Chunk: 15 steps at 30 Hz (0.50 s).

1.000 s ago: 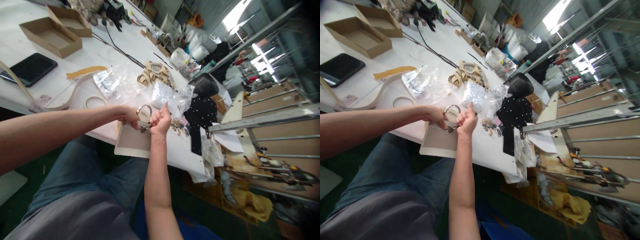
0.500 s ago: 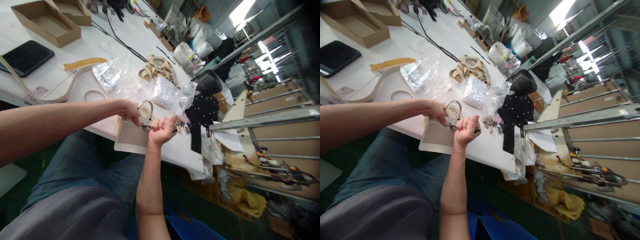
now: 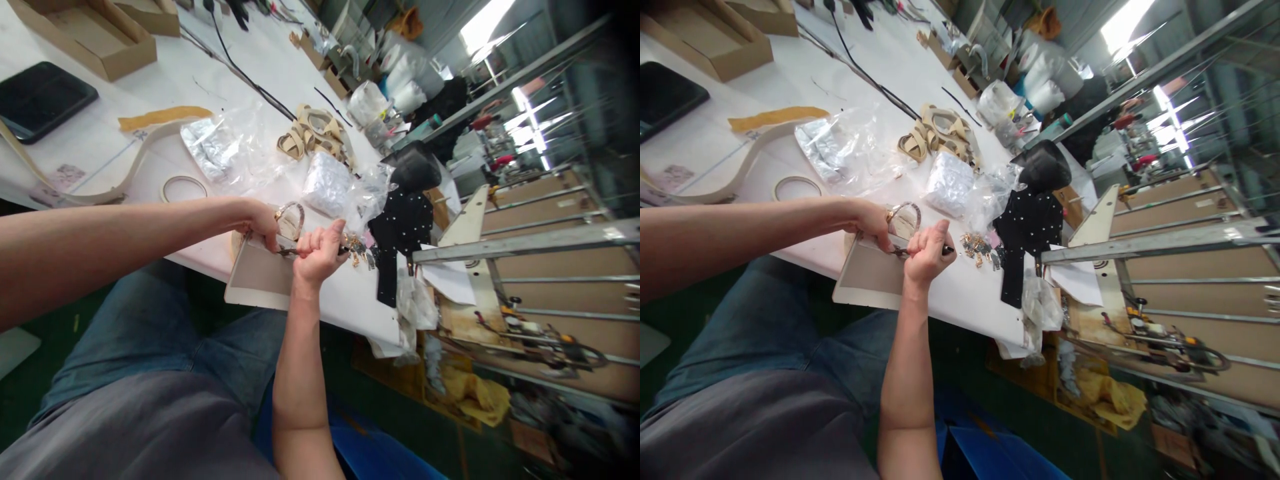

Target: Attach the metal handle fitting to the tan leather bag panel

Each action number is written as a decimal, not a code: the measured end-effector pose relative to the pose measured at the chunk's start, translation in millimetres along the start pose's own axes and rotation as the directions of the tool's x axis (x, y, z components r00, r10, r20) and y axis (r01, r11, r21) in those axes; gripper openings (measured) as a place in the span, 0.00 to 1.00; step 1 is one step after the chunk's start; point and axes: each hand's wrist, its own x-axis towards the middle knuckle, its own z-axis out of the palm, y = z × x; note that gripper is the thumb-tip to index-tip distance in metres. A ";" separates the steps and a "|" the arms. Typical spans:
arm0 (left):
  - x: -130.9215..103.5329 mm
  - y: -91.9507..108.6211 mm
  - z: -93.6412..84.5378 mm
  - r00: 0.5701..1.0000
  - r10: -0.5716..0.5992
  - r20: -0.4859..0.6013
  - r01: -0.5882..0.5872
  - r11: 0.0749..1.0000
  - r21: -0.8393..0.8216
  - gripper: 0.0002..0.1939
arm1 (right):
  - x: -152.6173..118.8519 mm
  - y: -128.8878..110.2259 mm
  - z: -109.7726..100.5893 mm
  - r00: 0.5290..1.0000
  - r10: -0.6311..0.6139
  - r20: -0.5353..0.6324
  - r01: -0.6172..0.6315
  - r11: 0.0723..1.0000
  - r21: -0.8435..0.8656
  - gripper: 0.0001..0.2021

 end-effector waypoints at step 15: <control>-12.5 3.2 7.8 0.999 0.022 0.036 -0.017 0.991 -0.136 0.39 | 71.4 -15.9 6.0 0.930 0.368 0.027 -0.366 0.929 -0.049 0.37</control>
